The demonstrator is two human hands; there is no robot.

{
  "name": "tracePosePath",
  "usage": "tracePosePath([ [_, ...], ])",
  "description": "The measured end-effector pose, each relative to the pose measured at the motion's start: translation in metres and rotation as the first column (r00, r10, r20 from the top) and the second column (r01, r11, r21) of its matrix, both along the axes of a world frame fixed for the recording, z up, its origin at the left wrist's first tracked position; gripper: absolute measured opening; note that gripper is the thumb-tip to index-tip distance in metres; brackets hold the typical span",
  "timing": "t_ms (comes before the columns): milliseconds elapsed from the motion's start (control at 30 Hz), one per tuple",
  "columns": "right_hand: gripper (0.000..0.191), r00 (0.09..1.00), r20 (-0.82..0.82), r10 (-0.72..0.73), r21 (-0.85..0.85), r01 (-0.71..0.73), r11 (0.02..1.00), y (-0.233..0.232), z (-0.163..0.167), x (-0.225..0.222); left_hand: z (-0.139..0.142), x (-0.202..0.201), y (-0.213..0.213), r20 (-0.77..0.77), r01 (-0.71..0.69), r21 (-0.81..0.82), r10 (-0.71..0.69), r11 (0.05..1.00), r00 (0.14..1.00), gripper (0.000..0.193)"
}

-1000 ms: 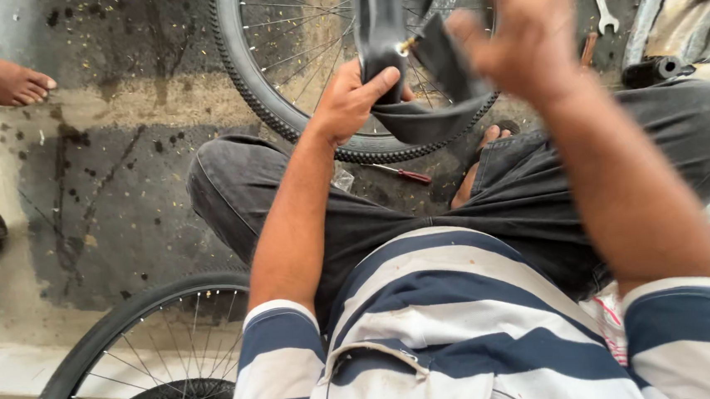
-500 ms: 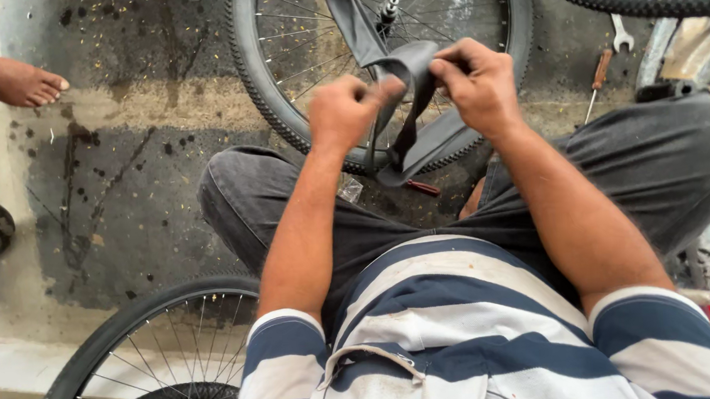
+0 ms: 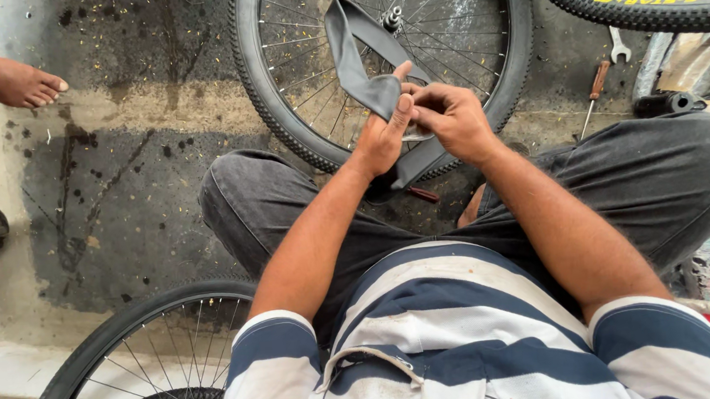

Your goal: The person sits on the floor of a bicycle repair shop, holds a bicycle wheel, and works the tire off the rim by hand. They pull out the inner tube, handle and stretch it, then use a small tool on the tube and tire while repositioning the wheel.

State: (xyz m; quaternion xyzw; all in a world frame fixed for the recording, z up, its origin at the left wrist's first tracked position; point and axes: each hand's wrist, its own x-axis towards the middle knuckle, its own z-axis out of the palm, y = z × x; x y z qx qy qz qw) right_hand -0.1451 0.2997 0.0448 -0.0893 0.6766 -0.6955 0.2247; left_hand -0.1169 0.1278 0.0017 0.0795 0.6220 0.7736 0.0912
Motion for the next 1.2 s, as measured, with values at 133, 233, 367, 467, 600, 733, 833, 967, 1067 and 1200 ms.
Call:
tracePosePath([
  [133,0.023,0.975,0.205,-0.087,-0.198,0.128,0.972,0.003,-0.011,-0.002,0.001,-0.001,0.001,-0.096,-0.089,-0.128,0.077,0.988,0.992,0.077],
  [233,0.03,0.945,0.323,-0.055,-0.094,0.09,0.991,0.007,-0.022,-0.005,-0.002,-0.004,0.002,-0.109,-0.117,-0.197,0.096,0.973,0.989,0.078],
  [367,0.028,0.995,0.064,-0.072,0.018,0.071,0.997,0.013,-0.037,-0.007,-0.002,-0.005,0.005,-0.115,-0.083,-0.204,0.06,0.975,0.992,0.078],
  [467,0.027,0.994,-0.065,-0.087,-0.007,0.087,0.996,0.015,-0.044,-0.007,-0.001,-0.004,0.006,-0.028,-0.055,-0.149,0.051,0.987,0.998,0.081],
  [600,0.035,0.969,0.24,-0.06,-0.012,0.065,0.998,0.016,-0.046,-0.007,-0.007,-0.004,0.007,-0.115,-0.078,-0.19,0.057,0.979,0.992,0.079],
  [733,0.035,0.992,0.114,-0.046,0.13,0.031,0.991,0.014,-0.039,-0.005,-0.016,-0.009,0.009,-0.004,-0.045,-0.153,0.045,0.987,0.999,0.078],
  [833,0.031,0.916,-0.401,0.019,0.248,0.089,0.965,0.011,-0.034,0.0,-0.019,-0.012,0.009,0.151,-0.036,-0.043,0.043,0.998,0.988,0.081],
  [967,0.026,0.996,-0.063,-0.058,-0.018,0.057,0.998,0.009,-0.037,0.001,-0.012,-0.01,0.003,-0.007,-0.064,-0.187,0.064,0.98,0.998,0.084],
  [1067,0.028,0.953,0.294,-0.075,-0.027,0.087,0.996,0.011,-0.043,-0.001,-0.004,-0.008,0.001,-0.088,-0.068,-0.325,0.042,0.943,0.995,0.087],
  [1200,0.026,0.993,0.119,-0.028,-0.069,0.036,0.997,0.014,-0.048,-0.002,0.004,-0.007,0.003,-0.127,-0.09,-0.383,0.044,0.92,0.991,0.087],
])
